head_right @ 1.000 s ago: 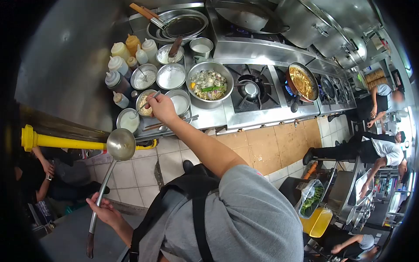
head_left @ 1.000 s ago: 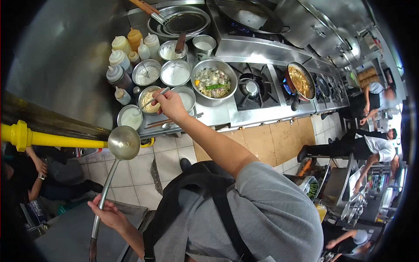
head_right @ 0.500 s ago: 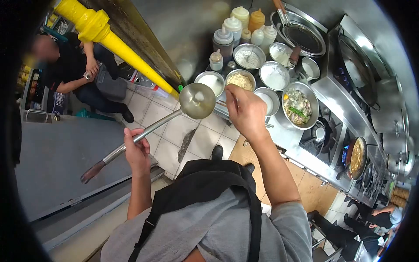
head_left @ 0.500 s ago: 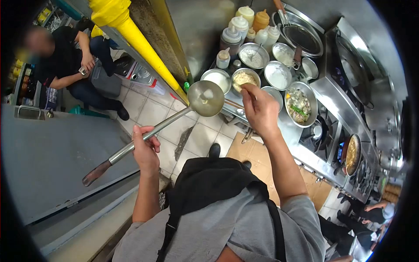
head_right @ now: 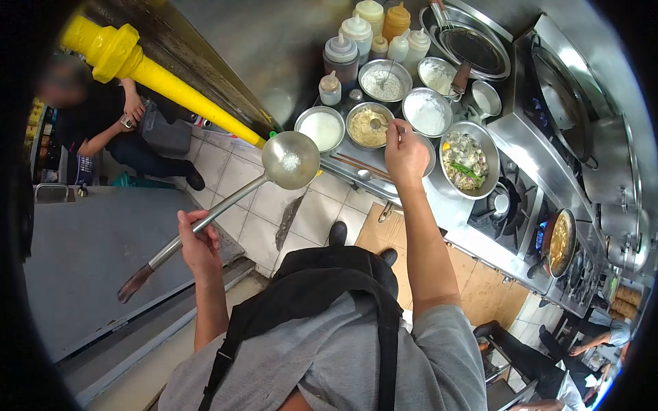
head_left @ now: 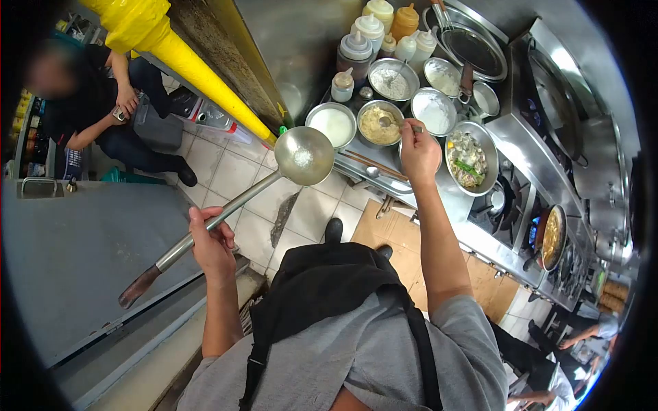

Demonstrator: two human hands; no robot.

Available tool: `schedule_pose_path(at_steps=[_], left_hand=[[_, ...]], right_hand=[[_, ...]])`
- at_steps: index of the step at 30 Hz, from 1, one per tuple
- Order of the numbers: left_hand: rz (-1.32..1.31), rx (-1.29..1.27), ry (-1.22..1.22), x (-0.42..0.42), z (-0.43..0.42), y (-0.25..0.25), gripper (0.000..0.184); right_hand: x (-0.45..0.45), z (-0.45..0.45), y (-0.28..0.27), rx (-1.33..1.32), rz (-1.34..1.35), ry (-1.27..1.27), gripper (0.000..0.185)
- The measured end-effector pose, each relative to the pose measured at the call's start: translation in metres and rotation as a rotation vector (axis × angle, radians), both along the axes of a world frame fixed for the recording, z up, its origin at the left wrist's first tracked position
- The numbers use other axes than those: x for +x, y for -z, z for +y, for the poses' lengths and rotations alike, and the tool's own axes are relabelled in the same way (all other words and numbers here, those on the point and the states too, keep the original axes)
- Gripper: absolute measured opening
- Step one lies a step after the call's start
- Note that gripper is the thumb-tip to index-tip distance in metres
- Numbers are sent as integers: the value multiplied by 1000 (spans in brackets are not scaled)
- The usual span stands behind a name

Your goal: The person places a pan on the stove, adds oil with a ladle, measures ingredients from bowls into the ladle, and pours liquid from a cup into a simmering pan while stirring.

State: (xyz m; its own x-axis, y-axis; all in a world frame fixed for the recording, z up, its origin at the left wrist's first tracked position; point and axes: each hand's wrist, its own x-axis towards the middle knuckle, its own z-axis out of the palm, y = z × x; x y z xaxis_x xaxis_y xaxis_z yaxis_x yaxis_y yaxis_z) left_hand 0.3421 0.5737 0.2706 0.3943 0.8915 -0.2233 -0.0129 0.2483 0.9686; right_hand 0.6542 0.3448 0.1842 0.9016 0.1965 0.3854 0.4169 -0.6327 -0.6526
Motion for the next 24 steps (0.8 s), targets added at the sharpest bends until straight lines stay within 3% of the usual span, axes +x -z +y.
schedule_pose_path(at_steps=[7, 10, 13, 15, 20, 24], left_hand=[[10, 0, -7, 2, 0, 0, 48], [14, 8, 5, 2, 0, -1, 48], [11, 9, -7, 3, 0, 0, 48], [15, 7, -7, 4, -1, -1, 48], [-21, -3, 2, 7, -3, 2, 49], [-26, 13, 34, 13, -4, 4, 50]], right_hand=[[-1, 3, 7, -25, 69, -18, 19], [4, 0, 19, 103, 58, -22, 21], [12, -6, 22, 193, 256, 42, 23], [16, -13, 25, 495, 485, 50, 24], [11, -23, -2, 762, 633, 67, 23], [-9, -17, -37, 796, 617, -31, 21]])
